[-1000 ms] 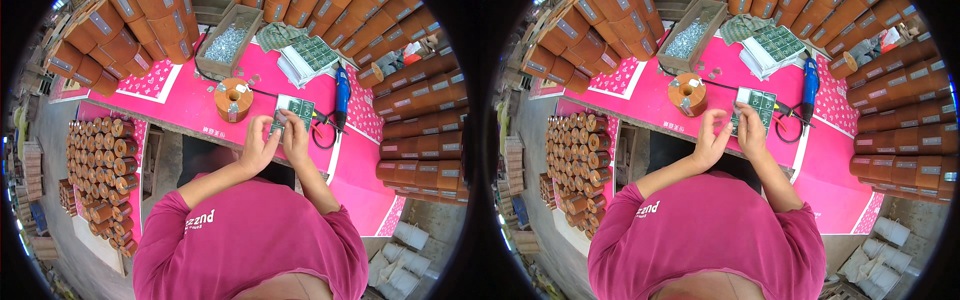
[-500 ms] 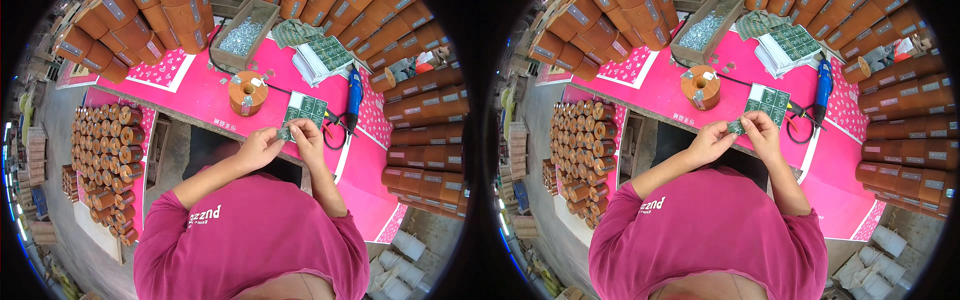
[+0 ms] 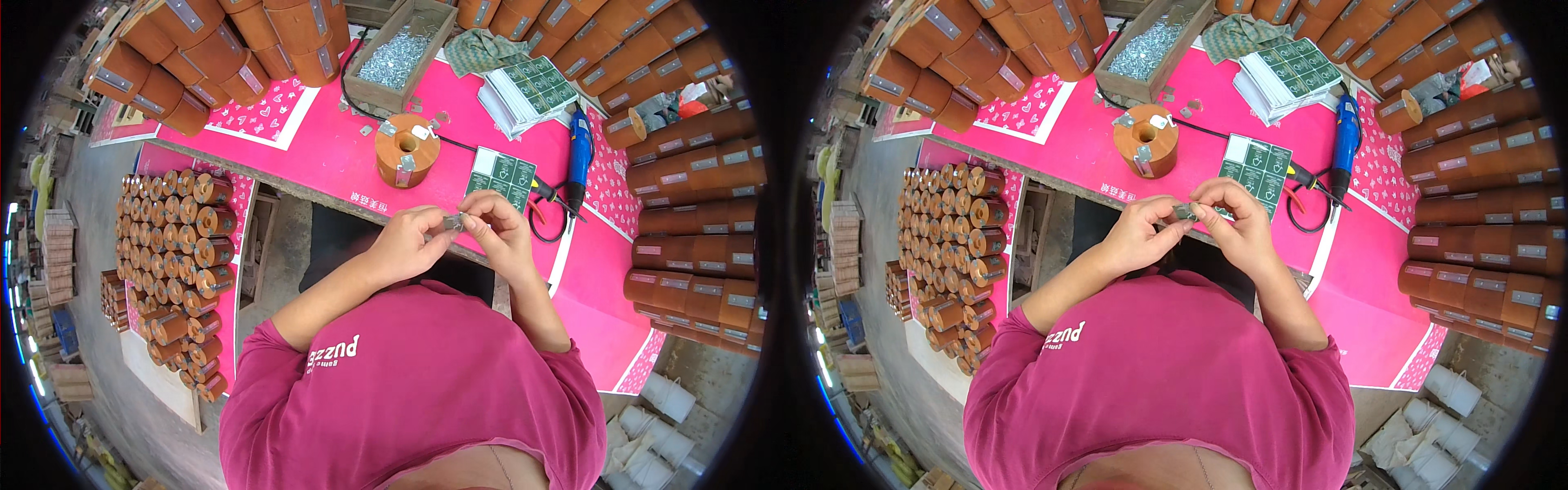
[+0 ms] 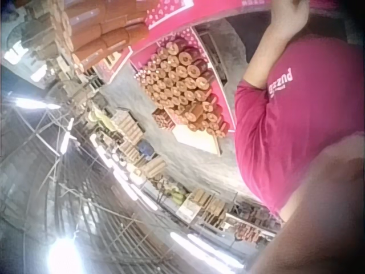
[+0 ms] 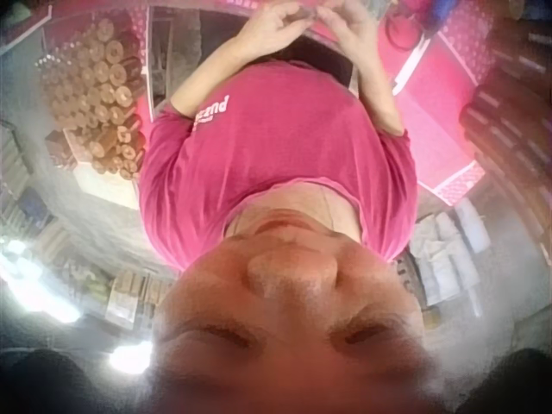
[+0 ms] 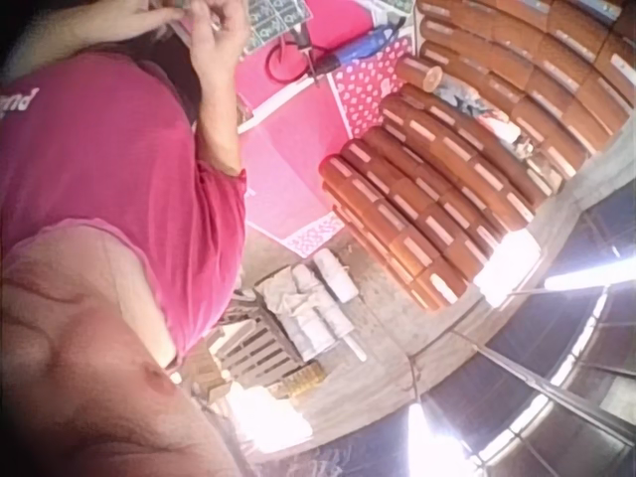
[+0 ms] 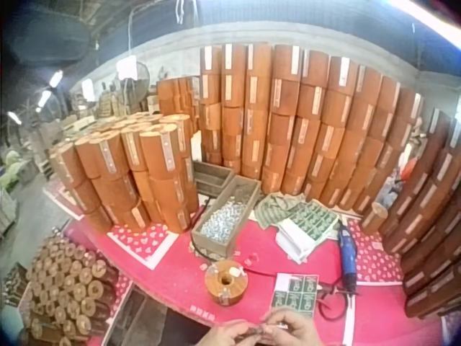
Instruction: Assembling small wooden or bamboo furniture components by applying labels and using a screwdriver.
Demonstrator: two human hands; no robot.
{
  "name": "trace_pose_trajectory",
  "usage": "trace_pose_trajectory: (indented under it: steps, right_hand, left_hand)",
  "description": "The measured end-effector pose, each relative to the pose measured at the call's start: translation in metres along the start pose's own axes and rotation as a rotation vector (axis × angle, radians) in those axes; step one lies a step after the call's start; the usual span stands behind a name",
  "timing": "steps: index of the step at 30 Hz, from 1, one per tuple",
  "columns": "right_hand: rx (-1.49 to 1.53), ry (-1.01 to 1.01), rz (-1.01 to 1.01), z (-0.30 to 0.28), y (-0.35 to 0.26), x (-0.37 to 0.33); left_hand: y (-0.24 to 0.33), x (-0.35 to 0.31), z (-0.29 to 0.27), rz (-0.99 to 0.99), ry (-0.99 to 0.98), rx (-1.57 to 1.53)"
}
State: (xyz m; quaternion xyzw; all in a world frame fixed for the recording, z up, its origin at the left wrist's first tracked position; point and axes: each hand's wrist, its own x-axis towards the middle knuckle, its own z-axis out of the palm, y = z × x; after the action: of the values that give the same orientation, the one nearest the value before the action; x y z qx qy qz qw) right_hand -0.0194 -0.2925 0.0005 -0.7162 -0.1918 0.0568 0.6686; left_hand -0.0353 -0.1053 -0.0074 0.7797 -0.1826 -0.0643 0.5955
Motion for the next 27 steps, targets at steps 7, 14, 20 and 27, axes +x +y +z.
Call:
trace_pose_trajectory:
  steps: [7, 14, 20, 27]
  right_hand:
    - [0.105, 0.199, -0.108, 0.001, -0.016, 0.004]
    - [0.458, 0.201, 0.023, -0.004, -0.024, 0.009]
    - [0.53, 0.176, -0.01, -0.002, -0.044, 0.011]
    - [0.409, 0.157, 0.123, 0.017, -0.049, 0.015]
  left_hand:
    - [-0.011, 0.001, -0.004, 0.326, 0.518, 0.214]
    - [-0.061, 0.043, -0.022, 0.155, 0.697, 0.442]
    - [-0.047, 0.046, -0.038, -0.102, 0.355, -0.612]
    - [-0.003, 0.016, -0.026, -0.189, 0.162, -0.893]
